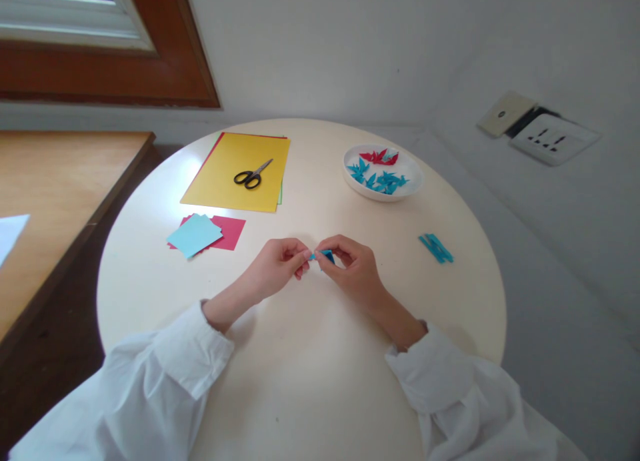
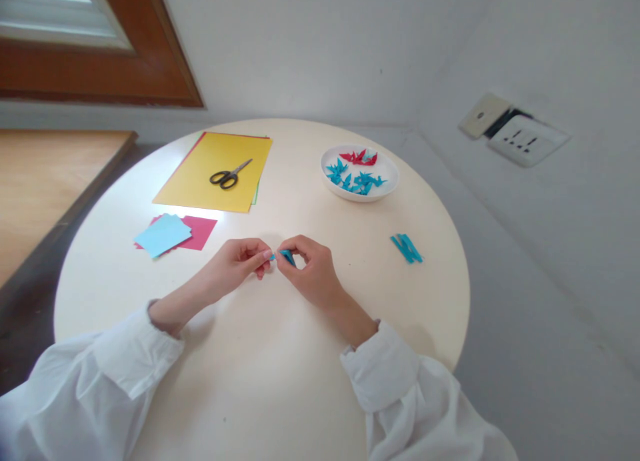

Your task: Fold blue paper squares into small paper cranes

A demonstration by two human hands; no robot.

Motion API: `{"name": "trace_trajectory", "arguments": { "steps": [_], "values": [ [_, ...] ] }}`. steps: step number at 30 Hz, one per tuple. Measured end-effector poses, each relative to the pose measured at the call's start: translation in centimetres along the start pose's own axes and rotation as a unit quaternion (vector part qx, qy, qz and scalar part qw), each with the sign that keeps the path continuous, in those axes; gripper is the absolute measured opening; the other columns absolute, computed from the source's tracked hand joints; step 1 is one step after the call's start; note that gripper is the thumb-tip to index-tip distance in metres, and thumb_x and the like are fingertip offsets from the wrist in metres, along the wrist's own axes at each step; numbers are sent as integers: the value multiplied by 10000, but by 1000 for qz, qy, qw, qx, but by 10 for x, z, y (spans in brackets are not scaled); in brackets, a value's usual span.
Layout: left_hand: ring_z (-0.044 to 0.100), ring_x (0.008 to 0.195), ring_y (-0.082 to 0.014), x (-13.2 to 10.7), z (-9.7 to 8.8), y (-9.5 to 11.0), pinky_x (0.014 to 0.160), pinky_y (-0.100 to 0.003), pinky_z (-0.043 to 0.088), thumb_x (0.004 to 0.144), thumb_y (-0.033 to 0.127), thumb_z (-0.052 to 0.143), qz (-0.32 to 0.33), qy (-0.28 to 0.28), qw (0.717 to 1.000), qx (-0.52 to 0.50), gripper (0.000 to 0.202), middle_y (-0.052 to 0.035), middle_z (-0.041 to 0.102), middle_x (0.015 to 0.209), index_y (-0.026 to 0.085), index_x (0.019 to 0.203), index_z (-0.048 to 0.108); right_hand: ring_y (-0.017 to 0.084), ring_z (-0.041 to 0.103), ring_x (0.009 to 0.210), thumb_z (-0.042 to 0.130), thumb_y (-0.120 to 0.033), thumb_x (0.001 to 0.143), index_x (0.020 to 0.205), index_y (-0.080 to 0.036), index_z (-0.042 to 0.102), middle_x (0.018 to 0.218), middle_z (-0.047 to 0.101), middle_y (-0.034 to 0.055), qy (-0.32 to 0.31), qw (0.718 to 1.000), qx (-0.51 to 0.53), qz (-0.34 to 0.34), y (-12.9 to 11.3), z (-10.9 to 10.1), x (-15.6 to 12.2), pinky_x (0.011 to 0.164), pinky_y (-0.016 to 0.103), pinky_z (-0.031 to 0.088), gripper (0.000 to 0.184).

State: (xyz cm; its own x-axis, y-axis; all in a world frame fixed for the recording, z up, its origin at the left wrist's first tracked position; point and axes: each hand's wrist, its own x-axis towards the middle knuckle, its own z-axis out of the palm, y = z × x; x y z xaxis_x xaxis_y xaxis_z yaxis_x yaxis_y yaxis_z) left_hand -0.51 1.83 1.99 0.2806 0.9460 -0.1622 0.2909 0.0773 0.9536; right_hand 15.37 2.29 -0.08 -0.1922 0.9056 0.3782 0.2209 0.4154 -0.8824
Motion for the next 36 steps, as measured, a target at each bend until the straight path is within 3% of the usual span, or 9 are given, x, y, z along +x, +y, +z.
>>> {"name": "trace_trajectory", "arguments": {
  "steps": [7,14,19,23,31,36],
  "values": [
    [522,537,-106,-1,1,3,559,-255,438,757,390,546,-26,-44,998,-46,284,-24,571,616,129,651,585,109,553,598,582,-172,718,681,-170,582,649,605,7,4,1000,3,-13,1,-1,0,557,235,456,38],
    [486,506,-90,1,1,-2,504,-224,390,761,348,535,2,-18,1000,-12,239,-2,556,588,137,654,572,110,560,614,599,-191,736,707,-174,587,665,605,3,-6,1000,3,-21,5,0,-1,576,242,468,36],
    [451,471,-81,2,0,-7,457,-204,340,777,320,509,14,9,1000,17,220,19,524,535,154,636,536,139,591,767,597,-196,764,776,-187,595,815,616,40,11,999,6,-49,7,0,0,677,277,501,16],
    [452,460,-80,3,0,-8,447,-201,340,788,345,504,16,20,999,21,255,16,529,528,156,618,526,131,567,712,577,-196,781,763,-193,582,780,593,30,25,997,-37,-64,6,-1,2,616,264,488,18],
    [530,512,-93,1,1,-4,499,-217,421,769,381,546,3,3,1000,-28,281,-21,602,610,133,643,584,141,576,726,547,-193,807,775,-187,575,777,611,44,16,992,-82,-91,7,0,2,647,279,488,43],
    [498,476,-79,2,1,-5,456,-201,384,758,348,561,-8,6,999,-36,245,-5,587,579,137,636,586,136,585,737,531,-160,811,753,-194,568,774,617,37,4,985,-114,-129,4,1,1,660,270,491,77]
  ]
}}
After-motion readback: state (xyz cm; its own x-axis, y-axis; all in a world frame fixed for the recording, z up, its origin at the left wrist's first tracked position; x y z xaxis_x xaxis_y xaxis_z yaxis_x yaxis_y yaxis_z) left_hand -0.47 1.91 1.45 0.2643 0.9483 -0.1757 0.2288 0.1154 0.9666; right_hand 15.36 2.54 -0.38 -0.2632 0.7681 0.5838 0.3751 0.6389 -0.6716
